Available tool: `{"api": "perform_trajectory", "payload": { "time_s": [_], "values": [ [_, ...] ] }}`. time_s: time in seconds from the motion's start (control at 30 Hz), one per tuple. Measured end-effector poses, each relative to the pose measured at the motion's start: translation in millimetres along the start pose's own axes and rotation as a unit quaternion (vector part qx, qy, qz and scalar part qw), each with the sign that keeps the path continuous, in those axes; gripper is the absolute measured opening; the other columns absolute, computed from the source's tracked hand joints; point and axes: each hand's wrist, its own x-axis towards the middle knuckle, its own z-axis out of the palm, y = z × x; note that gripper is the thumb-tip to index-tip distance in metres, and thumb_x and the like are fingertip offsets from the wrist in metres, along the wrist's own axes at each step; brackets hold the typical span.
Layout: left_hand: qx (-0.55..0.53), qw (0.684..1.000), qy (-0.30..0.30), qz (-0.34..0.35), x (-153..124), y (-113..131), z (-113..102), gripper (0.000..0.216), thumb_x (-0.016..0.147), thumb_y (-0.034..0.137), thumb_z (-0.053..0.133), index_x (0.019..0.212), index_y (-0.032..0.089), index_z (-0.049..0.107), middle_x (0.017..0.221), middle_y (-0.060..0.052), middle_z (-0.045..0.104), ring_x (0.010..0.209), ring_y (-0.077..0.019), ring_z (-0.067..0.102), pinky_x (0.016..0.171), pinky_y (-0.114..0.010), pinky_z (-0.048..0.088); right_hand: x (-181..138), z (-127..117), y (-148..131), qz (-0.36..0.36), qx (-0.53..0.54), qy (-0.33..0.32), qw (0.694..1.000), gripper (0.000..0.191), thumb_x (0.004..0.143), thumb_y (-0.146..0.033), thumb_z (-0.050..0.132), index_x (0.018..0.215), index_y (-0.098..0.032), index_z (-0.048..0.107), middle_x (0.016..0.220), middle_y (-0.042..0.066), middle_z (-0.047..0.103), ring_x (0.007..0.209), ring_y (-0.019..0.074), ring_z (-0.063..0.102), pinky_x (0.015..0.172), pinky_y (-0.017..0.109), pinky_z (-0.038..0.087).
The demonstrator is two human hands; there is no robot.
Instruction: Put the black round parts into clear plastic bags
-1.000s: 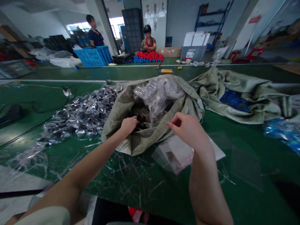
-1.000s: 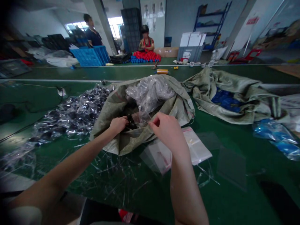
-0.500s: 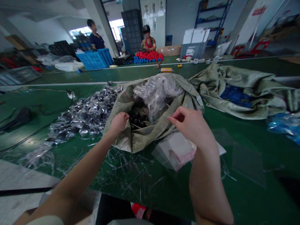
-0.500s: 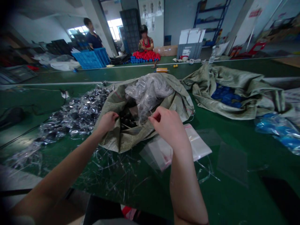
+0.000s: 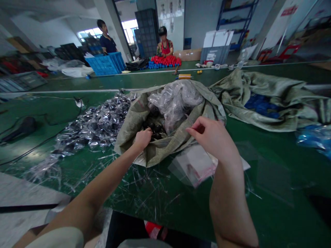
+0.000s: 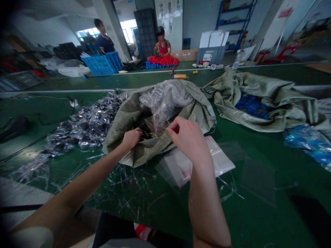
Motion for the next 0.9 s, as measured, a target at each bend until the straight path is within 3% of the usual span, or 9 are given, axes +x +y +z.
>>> {"api": "perform_trajectory", "payload": {
  "time_s": [0.13, 0.27, 0.5, 0.63, 0.9],
  "values": [
    [0.017, 1.0, 0.007, 0.0, -1.0, 3.1, 3.1, 0.039, 0.096, 0.021, 0.03, 0.103, 0.017, 0.068, 0.117, -0.012, 0.06, 0.089, -0.0225, 0.066, 0.07, -0.031, 0.048, -0.1, -0.4, 3.0, -0.004, -0.001, -0.001, 1.0, 0.018, 0.084, -0.032, 0.062, 0.07, -0.02, 0.059, 0.067, 0.001, 0.064, 0.063, 0.016, 0.058, 0.067, 0.031, 0.041],
    [-0.006, 0.998, 0.025, -0.051, 2.9, 2.7, 4.2, 0.036, 0.098, 0.026, 0.029, 0.111, 0.016, 0.061, 0.119, -0.014, 0.057, 0.09, -0.0227, 0.066, 0.072, -0.032, 0.049, -1.2, -2.2, 4.1, -0.008, 0.002, 0.005, 1.0, 0.021, 0.085, -0.035, 0.06, 0.071, -0.02, 0.059, 0.067, 0.001, 0.064, 0.063, 0.0165, 0.058, 0.067, 0.032, 0.042],
    [-0.109, 0.981, 0.098, -0.127, 0.9, -26.1, -8.1, 0.028, 0.097, 0.029, 0.034, 0.106, 0.017, 0.058, 0.114, -0.009, 0.061, 0.096, -0.0204, 0.064, 0.084, -0.03, 0.048, -2.0, -3.9, 2.8, -0.012, 0.009, 0.014, 1.0, 0.023, 0.085, -0.038, 0.06, 0.07, -0.02, 0.058, 0.066, 0.001, 0.063, 0.064, 0.0166, 0.059, 0.068, 0.032, 0.042],
    [-0.109, 0.983, 0.11, -0.102, -5.0, -30.0, -10.4, 0.03, 0.097, 0.031, 0.035, 0.104, 0.017, 0.06, 0.111, -0.009, 0.062, 0.096, -0.0202, 0.064, 0.083, -0.03, 0.048, -1.7, -4.0, 1.5, -0.003, 0.005, 0.007, 1.0, 0.02, 0.084, -0.034, 0.061, 0.07, -0.02, 0.059, 0.067, 0.001, 0.064, 0.065, 0.0169, 0.059, 0.067, 0.031, 0.04],
    [-0.038, 0.999, 0.023, -0.003, 4.9, -5.5, -9.6, 0.034, 0.094, 0.041, 0.042, 0.114, 0.029, 0.067, 0.124, -0.002, 0.06, 0.089, -0.0192, 0.066, 0.071, -0.027, 0.048, -1.5, -1.9, 0.9, -0.014, 0.004, 0.003, 1.0, 0.02, 0.085, -0.034, 0.061, 0.07, -0.02, 0.058, 0.067, 0.001, 0.064, 0.064, 0.0165, 0.059, 0.066, 0.03, 0.04]
  ]
}}
